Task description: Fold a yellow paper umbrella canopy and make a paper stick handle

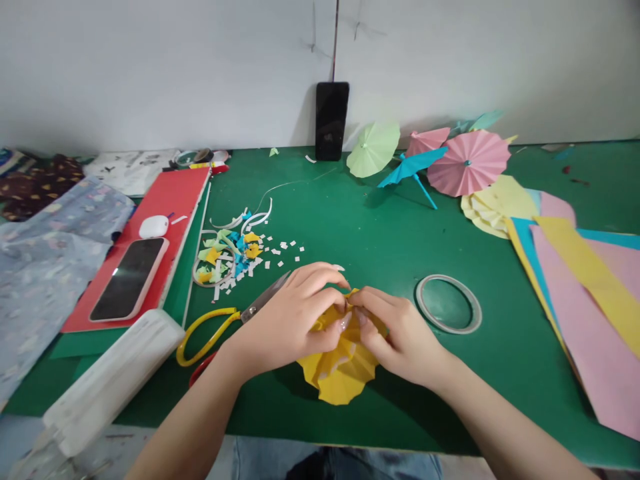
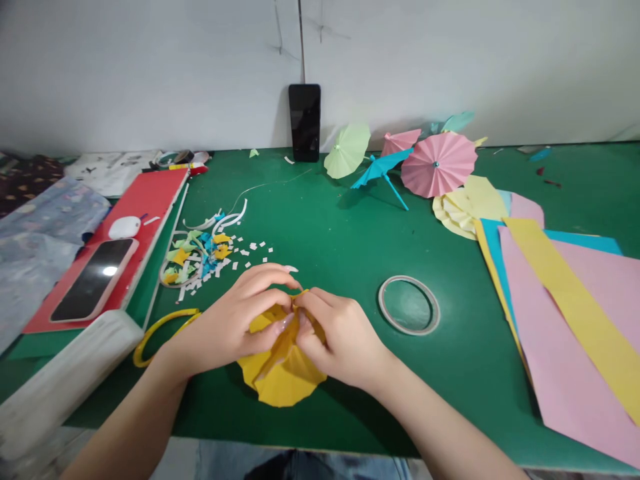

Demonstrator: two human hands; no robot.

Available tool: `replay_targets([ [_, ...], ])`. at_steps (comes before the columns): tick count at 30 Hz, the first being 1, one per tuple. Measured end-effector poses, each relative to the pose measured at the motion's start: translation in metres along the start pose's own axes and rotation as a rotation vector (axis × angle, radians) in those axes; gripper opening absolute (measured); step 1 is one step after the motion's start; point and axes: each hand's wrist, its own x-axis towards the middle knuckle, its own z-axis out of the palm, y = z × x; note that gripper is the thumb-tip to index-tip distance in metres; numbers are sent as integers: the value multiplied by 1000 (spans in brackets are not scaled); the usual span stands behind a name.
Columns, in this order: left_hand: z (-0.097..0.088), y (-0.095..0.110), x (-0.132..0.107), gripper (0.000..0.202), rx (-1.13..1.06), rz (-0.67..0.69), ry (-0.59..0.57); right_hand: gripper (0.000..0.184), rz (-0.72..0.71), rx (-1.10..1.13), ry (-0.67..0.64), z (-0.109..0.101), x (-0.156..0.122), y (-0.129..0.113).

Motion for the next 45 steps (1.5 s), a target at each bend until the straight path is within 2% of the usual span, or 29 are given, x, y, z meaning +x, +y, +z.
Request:
replay_targets([
  [16,2,-2,1,12,44,54,32,15,-26,-25,4,0,-1,-2],
  [29,1,-3,0,11,27,39,42,15,6,9,43,-1,0,-2],
  [35,-10,-7,-1,11,-108,51,175,14,88,82,104,-3,3,0],
  [37,-16,-14,-1,12,-144,-8,268,14,118,104,116,-4,5,2],
  [40,-21,-32,0,18,-115,-168,420,16,152,123,143,-8,9,5],
  [45,-18,-58,3,14,-11,-239,485,24,160,131,219,-13,18,11],
])
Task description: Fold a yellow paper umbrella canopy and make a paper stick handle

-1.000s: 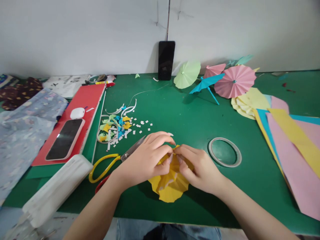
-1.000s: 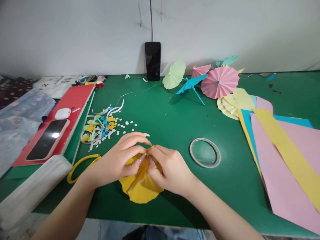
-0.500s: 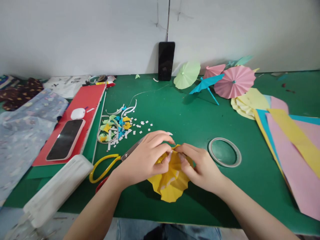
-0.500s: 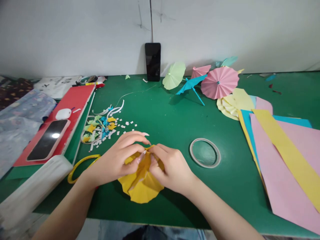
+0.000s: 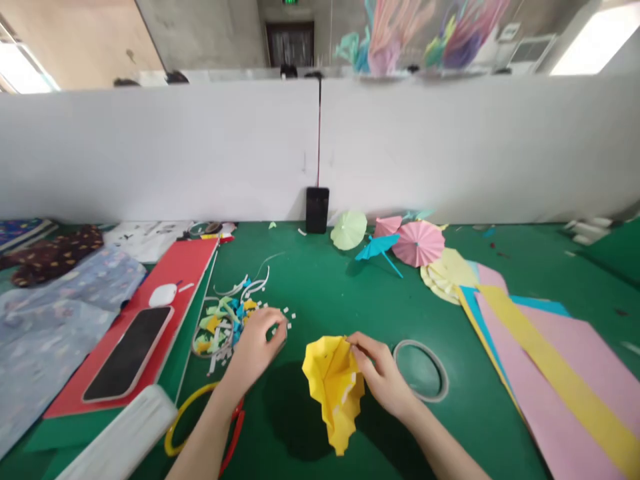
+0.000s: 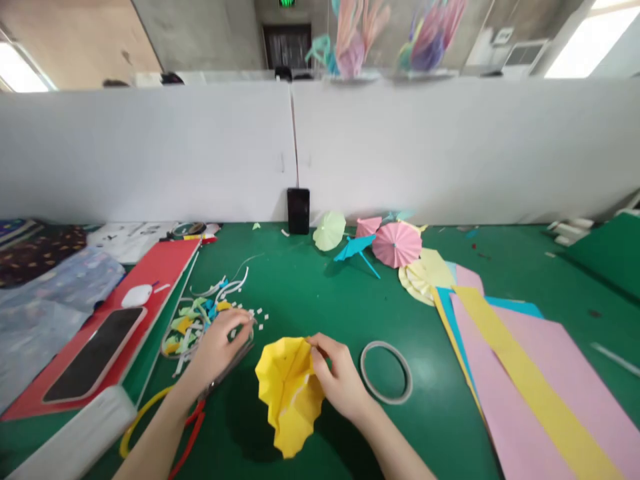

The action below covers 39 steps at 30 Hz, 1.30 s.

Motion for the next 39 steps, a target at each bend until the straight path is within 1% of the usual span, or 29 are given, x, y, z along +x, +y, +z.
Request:
replay_targets([
  [3,7,-3,-2,17,8,-3,-13,25,10,2,33,-1,4,0],
  [5,9,-2,-3,29,-2,-21,-15,25,28,1,49,-3,6,-2],
  [7,7,1,-4,33,-20,-54,-12,26,52,-3,29,-7,10,-7],
  [9,0,8,-5,33,-47,-98,-2,26,82,-9,-36,-13,16,-14],
  [11,-10,21,-5,32,-74,-139,14,25,106,-23,-119,-19,25,-24],
  [13,-23,41,-4,27,-93,-155,25,21,111,-54,-174,-25,34,-37],
  [14,-29,52,-2,25,-105,-161,9,18,106,-73,-188,-27,38,-45],
  [15,-34,64,0,26,-110,-122,-13,17,98,-91,-193,-29,42,-52],
  [17,-43,85,7,28,-68,0,-44,19,76,-104,-208,-33,49,-68],
  [18,-45,93,12,28,-27,22,-70,19,67,-98,-217,-35,52,-75],
  [20,-49,104,20,28,40,33,-88,20,60,-88,-208,-41,56,-88],
  [22,-50,108,27,30,58,16,-98,21,58,-56,-197,-46,60,-97],
  [25,-50,110,32,28,22,-26,-100,22,70,-3,-137,-53,63,-103],
  [28,-49,114,34,28,27,-41,-76,19,59,-8,-95,-55,65,-103],
  [32,-46,119,34,33,37,-14,-121,22,8,-61,-83,-55,65,-101],
  [34,-45,120,34,27,31,-28,-102,24,-13,-63,-81,-55,65,-99],
  [37,-46,118,35,13,44,-35,-42,25,-10,-37,-71,-56,66,-97],
  [39,-48,115,36,10,55,-22,-58,22,3,-15,-65,-57,68,-95],
])
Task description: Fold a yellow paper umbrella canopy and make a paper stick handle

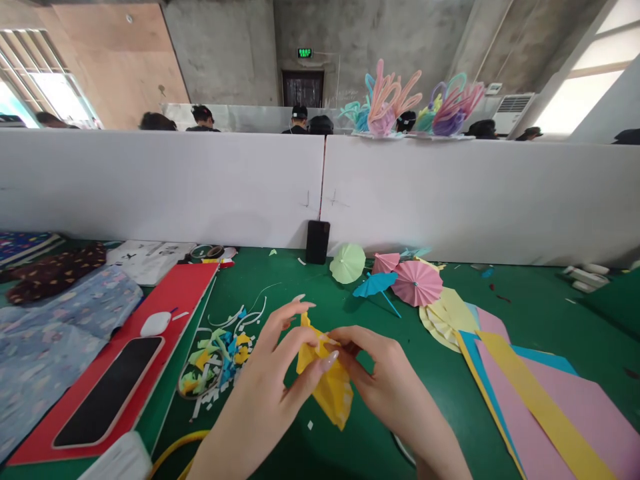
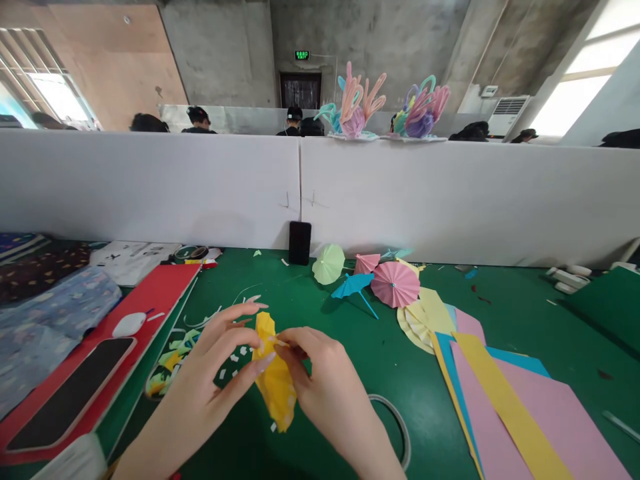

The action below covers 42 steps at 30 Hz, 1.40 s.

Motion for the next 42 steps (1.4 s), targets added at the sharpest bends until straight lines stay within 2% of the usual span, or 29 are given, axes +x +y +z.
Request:
replay_targets([
  [5,-7,-10,1,19,47,-73,-60,17,30,35,-18,-1,5,5],
  [8,-10,-15,-1,15,123,-118,-101,17,45,15,-5,0,8,8],
  [11,-12,-15,-3,22,161,-131,-154,17,42,3,13,2,10,10],
  [15,-14,-12,-1,28,121,-215,-241,13,20,33,20,5,10,11],
  [18,-15,-10,1,27,85,-185,-182,11,32,58,25,6,10,10],
  [22,-16,-12,1,26,88,-120,-112,21,10,49,-7,9,8,8],
  [29,-14,-12,-2,29,118,-130,-126,26,-3,-30,-79,13,7,4],
  [33,-13,-10,-2,30,120,-137,-166,21,42,5,-70,14,8,5],
  [37,-14,-11,-2,32,112,-130,-157,17,80,43,-62,12,8,6],
  [42,-16,-10,-2,31,89,-106,-148,19,41,9,-73,10,8,6],
])
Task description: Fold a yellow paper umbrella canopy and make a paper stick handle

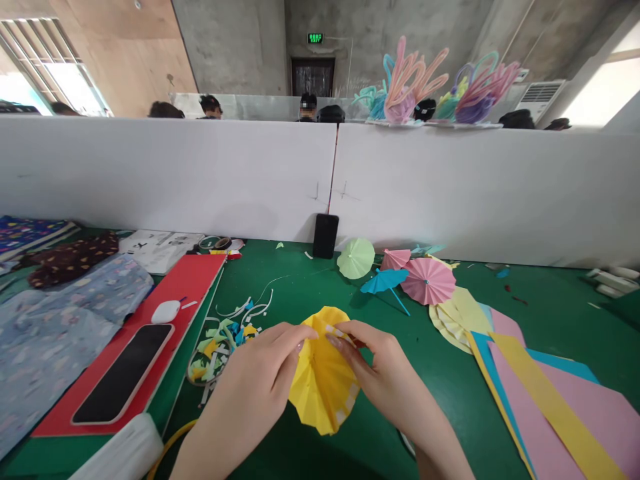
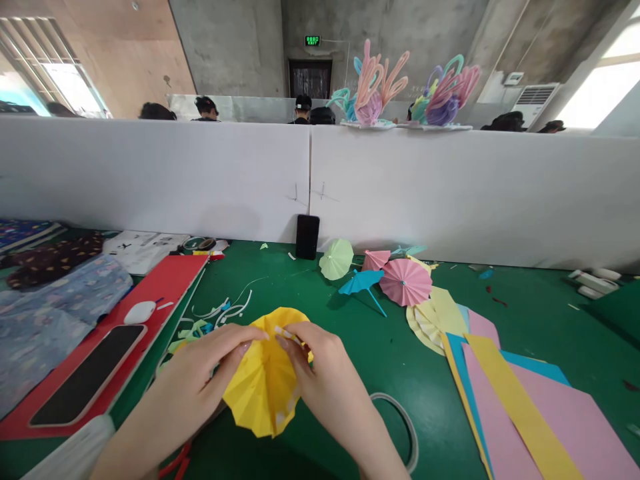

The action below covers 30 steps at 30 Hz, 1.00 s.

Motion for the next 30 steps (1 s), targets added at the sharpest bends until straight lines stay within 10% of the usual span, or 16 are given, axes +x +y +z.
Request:
replay_targets([
  [30,15,5,8,15,352,241,3,28,-145,-316,-223,1,-9,-1],
])
